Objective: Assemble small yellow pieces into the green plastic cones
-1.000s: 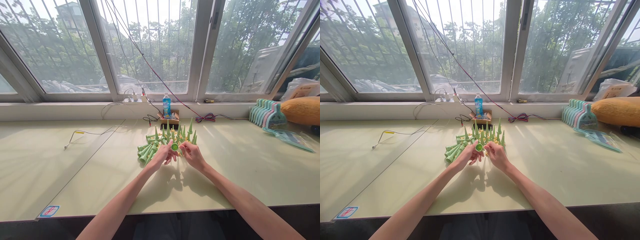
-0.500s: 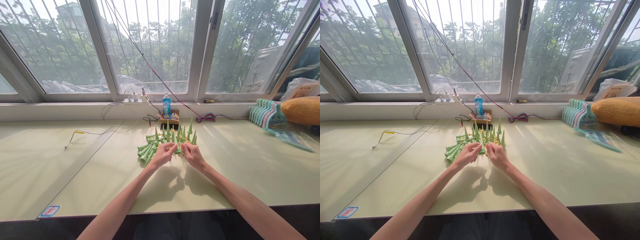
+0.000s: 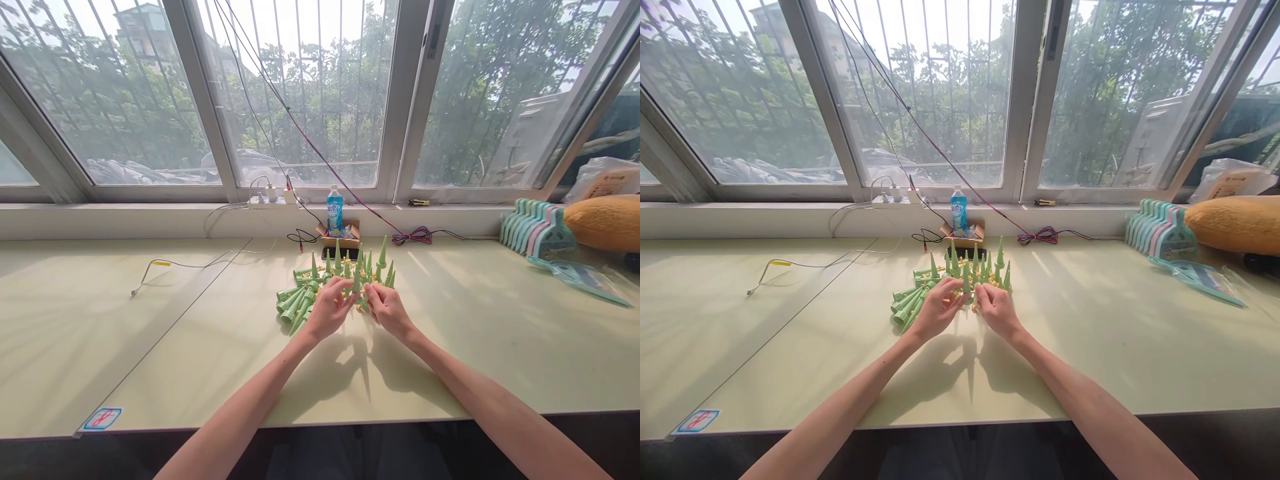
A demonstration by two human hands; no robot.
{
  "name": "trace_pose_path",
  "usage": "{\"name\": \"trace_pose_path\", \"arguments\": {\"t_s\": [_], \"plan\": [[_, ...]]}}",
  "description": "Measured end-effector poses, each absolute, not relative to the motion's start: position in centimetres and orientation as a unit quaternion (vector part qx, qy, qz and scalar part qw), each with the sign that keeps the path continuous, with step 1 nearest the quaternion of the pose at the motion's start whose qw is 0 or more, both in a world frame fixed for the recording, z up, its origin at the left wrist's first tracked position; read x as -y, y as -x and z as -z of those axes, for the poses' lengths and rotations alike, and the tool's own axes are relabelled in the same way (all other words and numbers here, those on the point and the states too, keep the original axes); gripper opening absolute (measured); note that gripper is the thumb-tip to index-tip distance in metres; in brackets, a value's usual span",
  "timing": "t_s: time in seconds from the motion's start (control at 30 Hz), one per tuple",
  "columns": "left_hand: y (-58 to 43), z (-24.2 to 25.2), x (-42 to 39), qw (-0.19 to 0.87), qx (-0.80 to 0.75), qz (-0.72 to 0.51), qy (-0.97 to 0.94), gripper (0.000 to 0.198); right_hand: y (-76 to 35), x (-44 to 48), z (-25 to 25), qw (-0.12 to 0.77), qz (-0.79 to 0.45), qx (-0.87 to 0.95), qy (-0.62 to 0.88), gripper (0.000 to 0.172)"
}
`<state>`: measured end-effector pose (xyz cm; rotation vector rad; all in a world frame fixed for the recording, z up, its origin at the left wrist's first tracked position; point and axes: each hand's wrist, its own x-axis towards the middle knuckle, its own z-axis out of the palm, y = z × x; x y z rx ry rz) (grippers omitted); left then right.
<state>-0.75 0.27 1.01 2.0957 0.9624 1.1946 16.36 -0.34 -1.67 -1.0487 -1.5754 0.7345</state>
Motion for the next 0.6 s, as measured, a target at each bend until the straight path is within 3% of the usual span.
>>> {"name": "trace_pose_path", "arguments": {"t_s": [0.23,0.4,0.6], "plan": [[0.7,-1.11,-0.59,0.33,-0.406,-0.505,-0.686,0.041,-16.52,0.51,1.55,0.544,-0.277,0.658,0.441,0.045],[0.81,-1.33,-0.69,0.431,-0.452,-0.425,-0.655,0.064,-16.58,0.63,1.51,0.538,-0.246,0.686,0.423,0.042],[0.74,-1.75,-0.29,0.474,-0.456,-0.376,-0.653,0.066,-16.66,0.62,1.63,0.513,-0.249,0.718,0.398,0.038]]}}
